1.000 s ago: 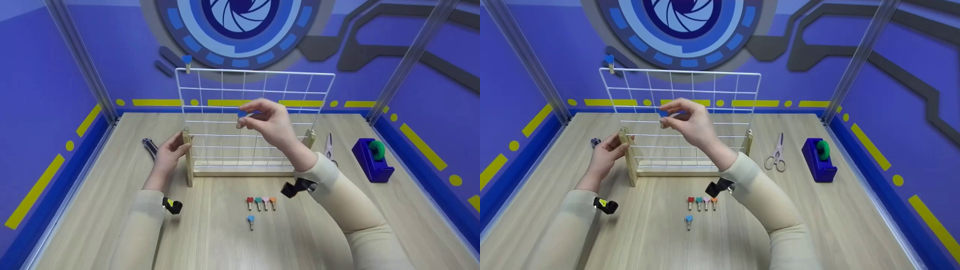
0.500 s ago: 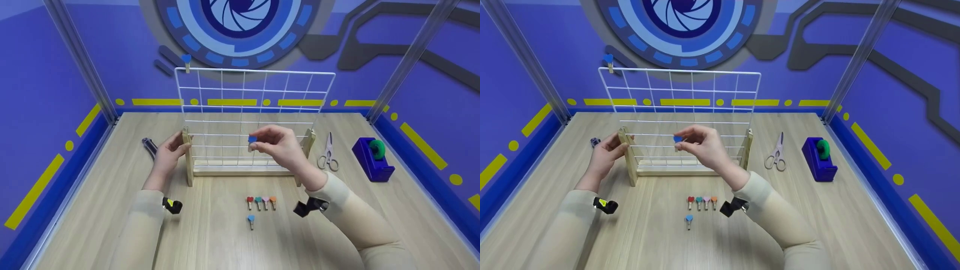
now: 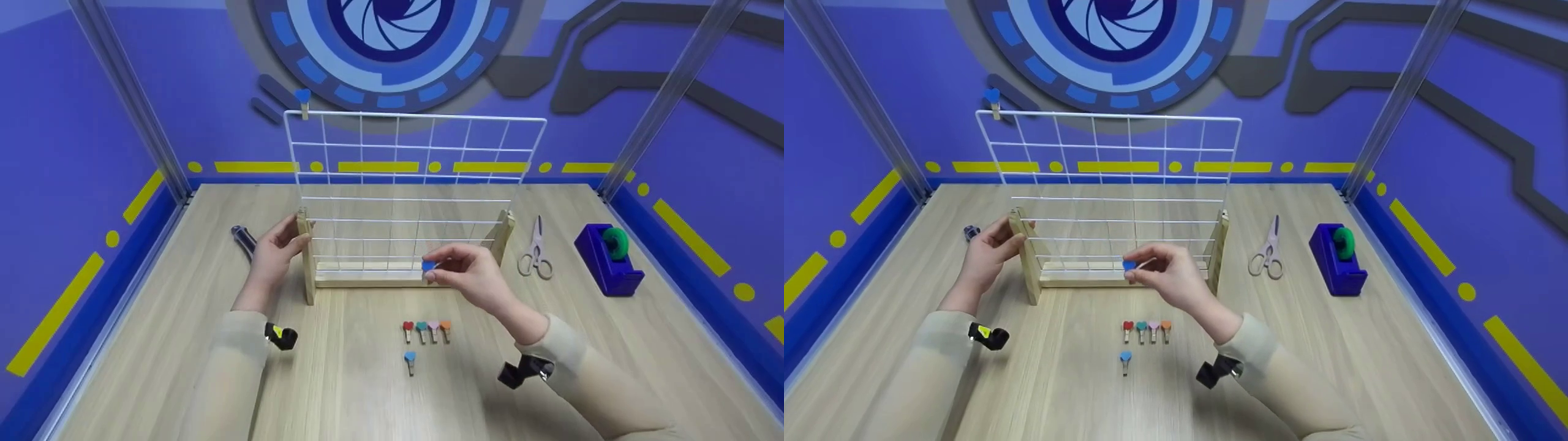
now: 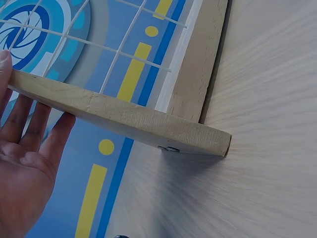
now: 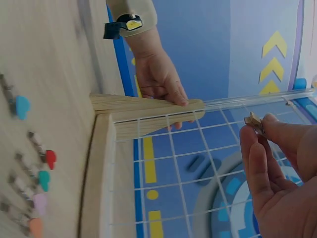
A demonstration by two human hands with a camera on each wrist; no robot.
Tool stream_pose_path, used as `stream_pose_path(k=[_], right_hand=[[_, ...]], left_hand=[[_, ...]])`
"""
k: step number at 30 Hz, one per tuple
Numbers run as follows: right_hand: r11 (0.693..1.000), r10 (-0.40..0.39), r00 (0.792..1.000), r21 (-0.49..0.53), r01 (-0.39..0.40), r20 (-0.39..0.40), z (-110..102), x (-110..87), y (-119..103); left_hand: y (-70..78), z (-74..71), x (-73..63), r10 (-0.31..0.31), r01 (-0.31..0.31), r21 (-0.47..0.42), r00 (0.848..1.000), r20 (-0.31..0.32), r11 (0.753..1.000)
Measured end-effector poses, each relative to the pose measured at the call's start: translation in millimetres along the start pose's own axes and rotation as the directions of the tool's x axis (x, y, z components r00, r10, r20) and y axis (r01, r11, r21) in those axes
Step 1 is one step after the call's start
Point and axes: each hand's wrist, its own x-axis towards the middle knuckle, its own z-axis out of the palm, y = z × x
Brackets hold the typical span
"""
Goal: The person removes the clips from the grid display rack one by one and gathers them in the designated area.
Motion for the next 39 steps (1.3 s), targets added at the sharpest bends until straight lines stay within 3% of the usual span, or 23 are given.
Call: stream_pose_path(k=[10, 15, 20, 24, 31, 39], right_hand=[[0.998, 0.059, 0.998, 0.007, -0.059, 0.038, 5.9, -30.7, 39.4], [0.99, 0.14, 0.988, -0.005, -0.14, 0.061, 15.5, -45.1, 56.3], [0.969, 0.245, 0.965, -0.019, -0.245, 0.096, 27.0, -59.3, 71.1], [0.953, 0.301, 0.949, -0.061, -0.296, 0.098, 35.3, -67.8, 77.6], [0.947, 0.306, 0.948, -0.13, -0.294, 0.087, 44.5, -75.4, 83.2], [0.907, 0.371, 0.924, -0.249, -0.34, 0.089, 51.1, -76.7, 86.6]], left_hand=[[-0.2, 1.2, 0.1, 0.003, -0.003, -0.027, 1.0, -0.015, 1.0], [0.0, -0.1, -1.4, -0.012, 0.012, -0.012, 1.0, 0.003, 1.0], [2.3, -0.5, -2.6, -0.025, 0.025, -0.003, 1.0, 0.018, 1.0], [2.1, 0.5, -1.4, -0.023, 0.023, -0.024, 1.0, -0.002, 0.999], [2.0, 1.5, -0.1, 0.0, -0.001, -0.045, 1.0, -0.019, 0.999], [0.7, 2.1, 0.3, 0.01, -0.011, -0.07, 1.0, -0.012, 0.997]])
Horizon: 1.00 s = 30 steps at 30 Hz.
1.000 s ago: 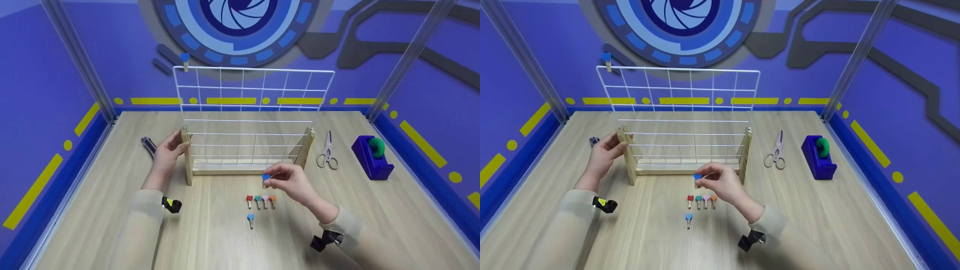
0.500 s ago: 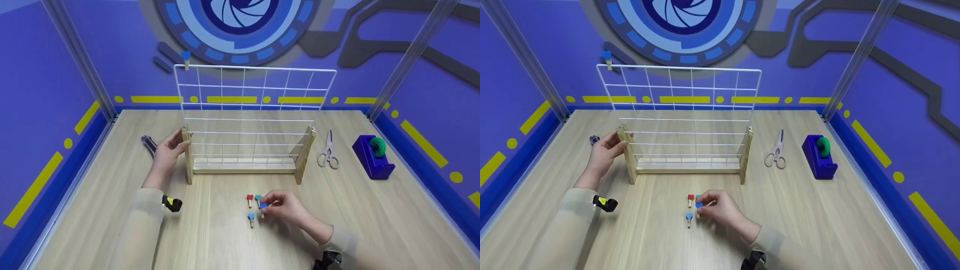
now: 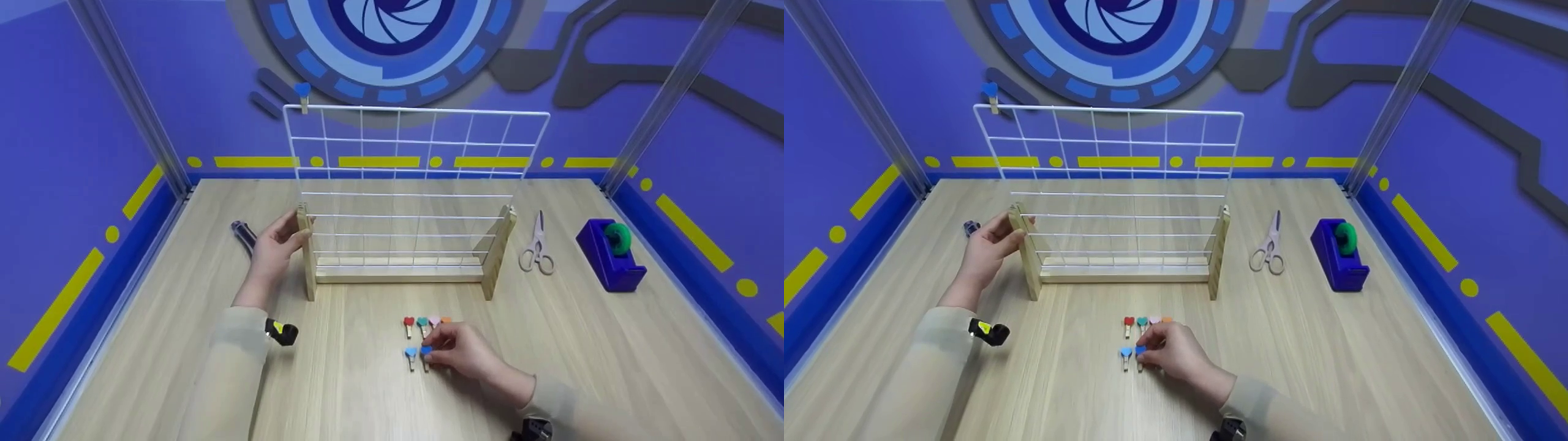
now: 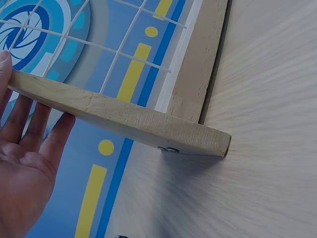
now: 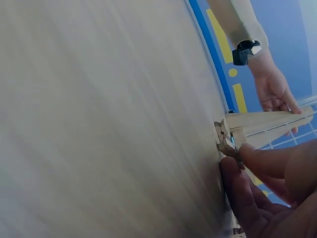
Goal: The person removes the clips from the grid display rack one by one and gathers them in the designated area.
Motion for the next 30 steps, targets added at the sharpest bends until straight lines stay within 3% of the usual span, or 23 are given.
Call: stream_pose_path(k=[12, 19, 23, 30], right_hand=[[0.998, -0.021, 1.0, -0.061, 0.021, 0.007, 2.6, 0.6, 2.2], [0.998, -0.014, 0.999, -0.055, 0.015, 0.032, 2.4, 0.8, 1.1], [0.997, 0.018, 0.998, -0.082, -0.013, 0.064, 2.2, 1.0, -0.4], [0.992, 0.001, 0.998, -0.123, 0.006, 0.058, 6.1, 0.8, -3.1]], left_hand=[[1.8, -1.9, -1.8, -0.023, 0.022, 0.066, 1.0, 0.014, 0.998], [1.1, -0.6, -1.7, -0.018, 0.018, 0.031, 1.0, 0.009, 0.999], [0.7, -2.0, -2.5, -0.019, 0.018, 0.055, 1.0, 0.012, 0.998], [0.1, -2.4, -3.0, -0.023, 0.022, 0.073, 1.0, 0.013, 0.997]])
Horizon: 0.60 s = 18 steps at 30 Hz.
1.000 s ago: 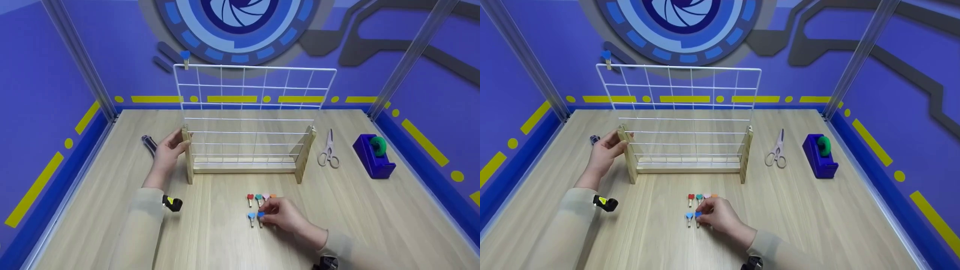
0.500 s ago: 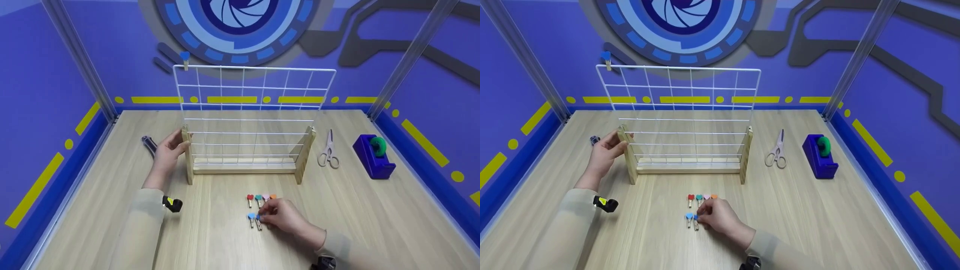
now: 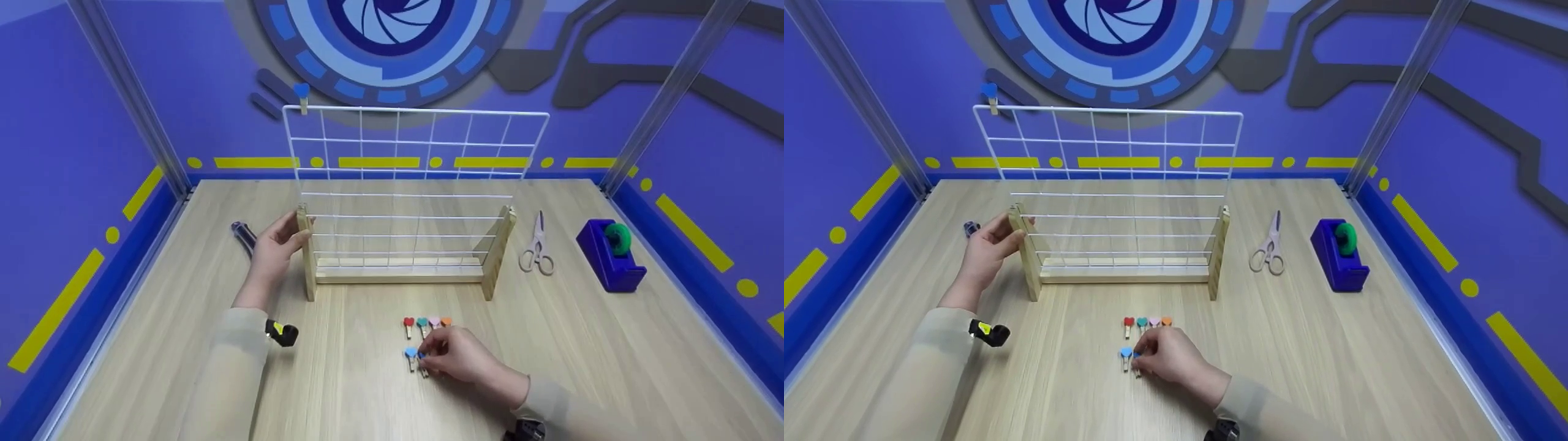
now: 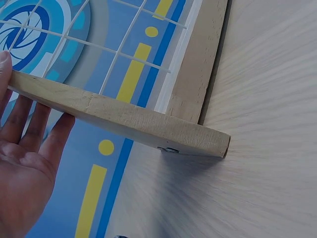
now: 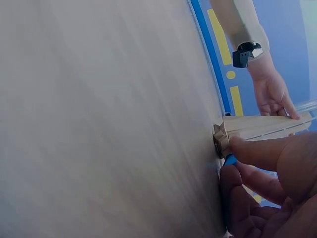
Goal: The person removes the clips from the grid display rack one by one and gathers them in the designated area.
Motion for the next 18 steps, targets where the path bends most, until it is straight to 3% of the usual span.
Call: stream_pose_path(k=[11, 18], right_hand=[[0.999, 0.035, 0.997, 0.016, -0.034, -0.069, 0.5, -0.7, -2.9], [0.999, -0.043, 0.992, -0.021, 0.041, -0.122, 1.7, 2.7, 2.7]], left_hand=[[-0.9, 0.1, -0.8, 0.016, -0.016, 0.002, 1.0, -0.002, 1.0], [-1.1, 2.8, 2.1, 0.019, -0.02, -0.06, 1.0, -0.018, 0.998]])
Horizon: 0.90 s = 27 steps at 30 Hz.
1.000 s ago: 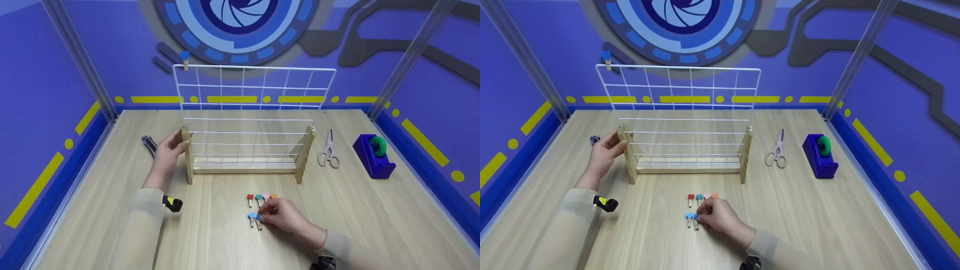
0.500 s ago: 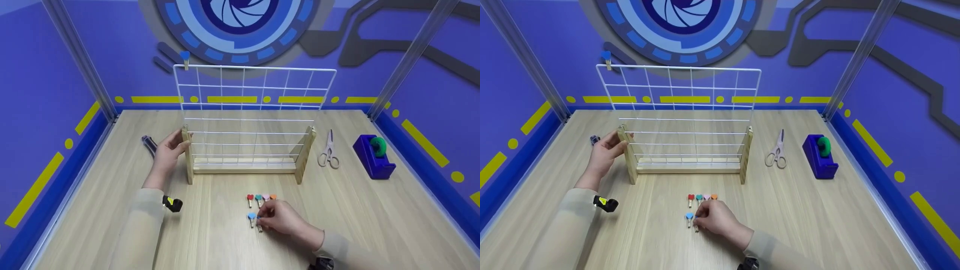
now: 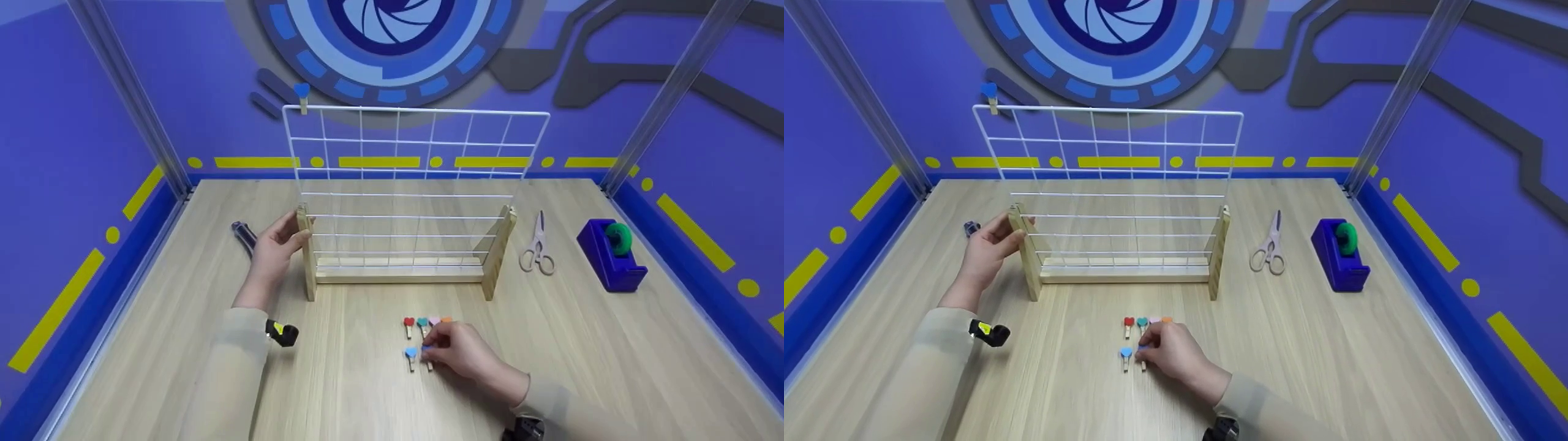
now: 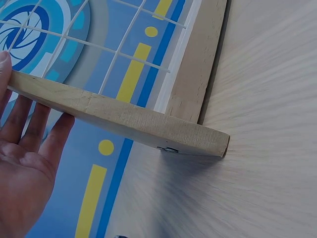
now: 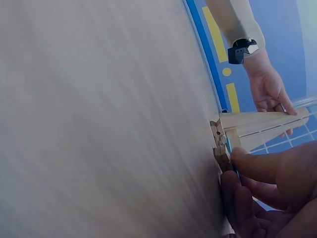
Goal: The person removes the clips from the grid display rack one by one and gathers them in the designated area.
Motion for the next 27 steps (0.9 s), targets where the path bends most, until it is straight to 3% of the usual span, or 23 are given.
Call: stream_pose_path(k=[2, 15, 27], right_hand=[[1.0, -0.022, 1.0, -0.006, 0.022, -0.01, 0.2, 0.2, 1.3], [1.0, 0.014, 1.0, -0.023, -0.014, 0.004, -6.1, -1.5, 0.6], [0.999, -0.052, 0.997, -0.015, 0.051, -0.053, -40.5, -0.6, -19.4]], left_hand=[[-0.3, 0.6, 0.6, 0.003, -0.003, -0.022, 1.0, -0.007, 1.0], [-0.2, -0.2, 0.5, -0.027, 0.027, -0.004, 1.0, 0.0, 1.0], [0.7, -1.3, -0.8, -0.038, 0.038, 0.004, 0.999, 0.006, 0.999]])
